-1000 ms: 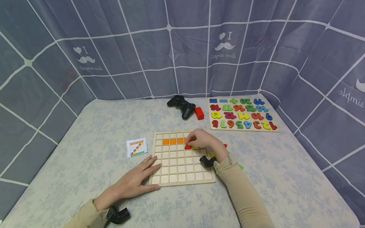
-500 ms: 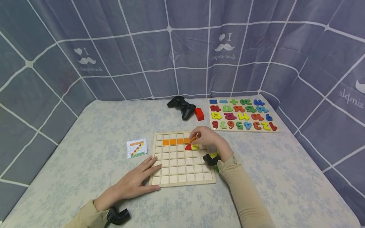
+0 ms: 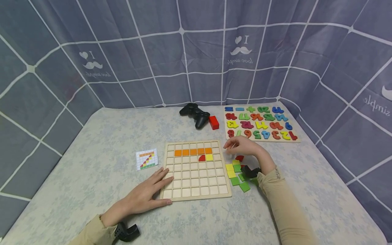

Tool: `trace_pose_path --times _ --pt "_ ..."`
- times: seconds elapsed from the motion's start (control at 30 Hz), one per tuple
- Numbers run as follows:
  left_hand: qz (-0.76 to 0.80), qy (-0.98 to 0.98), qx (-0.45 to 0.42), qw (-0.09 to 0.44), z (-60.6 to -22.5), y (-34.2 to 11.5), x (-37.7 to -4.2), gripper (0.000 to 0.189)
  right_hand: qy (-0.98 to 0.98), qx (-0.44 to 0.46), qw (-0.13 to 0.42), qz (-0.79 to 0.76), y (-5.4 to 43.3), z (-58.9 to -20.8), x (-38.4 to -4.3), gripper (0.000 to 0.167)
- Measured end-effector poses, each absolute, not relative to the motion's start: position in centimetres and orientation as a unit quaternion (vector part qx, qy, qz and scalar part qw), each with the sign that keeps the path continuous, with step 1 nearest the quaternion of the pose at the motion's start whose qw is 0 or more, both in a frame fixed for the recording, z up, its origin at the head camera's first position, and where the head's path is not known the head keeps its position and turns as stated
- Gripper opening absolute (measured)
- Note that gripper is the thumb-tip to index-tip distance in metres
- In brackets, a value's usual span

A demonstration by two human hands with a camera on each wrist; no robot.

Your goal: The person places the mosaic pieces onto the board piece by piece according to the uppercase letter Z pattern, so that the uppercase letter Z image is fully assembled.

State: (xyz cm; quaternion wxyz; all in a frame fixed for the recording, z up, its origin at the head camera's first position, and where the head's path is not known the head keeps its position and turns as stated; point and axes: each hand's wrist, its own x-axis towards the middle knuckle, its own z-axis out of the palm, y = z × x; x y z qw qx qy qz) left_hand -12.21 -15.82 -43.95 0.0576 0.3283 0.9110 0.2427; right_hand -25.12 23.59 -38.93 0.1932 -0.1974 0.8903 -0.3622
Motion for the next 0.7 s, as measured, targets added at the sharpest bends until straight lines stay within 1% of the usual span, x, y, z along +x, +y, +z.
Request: trace_pose_path --times 0.27,0.5,0.7 --pt "0.239 0.913 0.326 0.058 -44.0 -15.8 -12.2 0.076 0.872 -0.194 0.240 -0.380 25.1 -40.0 -24.3 0.027" --pt "0.238 0.914 0.324 0.056 -44.0 -15.8 -12.2 0.076 0.865 -0.216 0.230 -0.390 25.8 -41.1 -24.1 0.019" --pt "0.235 0.915 0.322 0.059 -44.0 -15.8 -12.2 0.076 0.864 -0.214 0.230 -0.394 26.0 -41.1 -23.9 0.024"
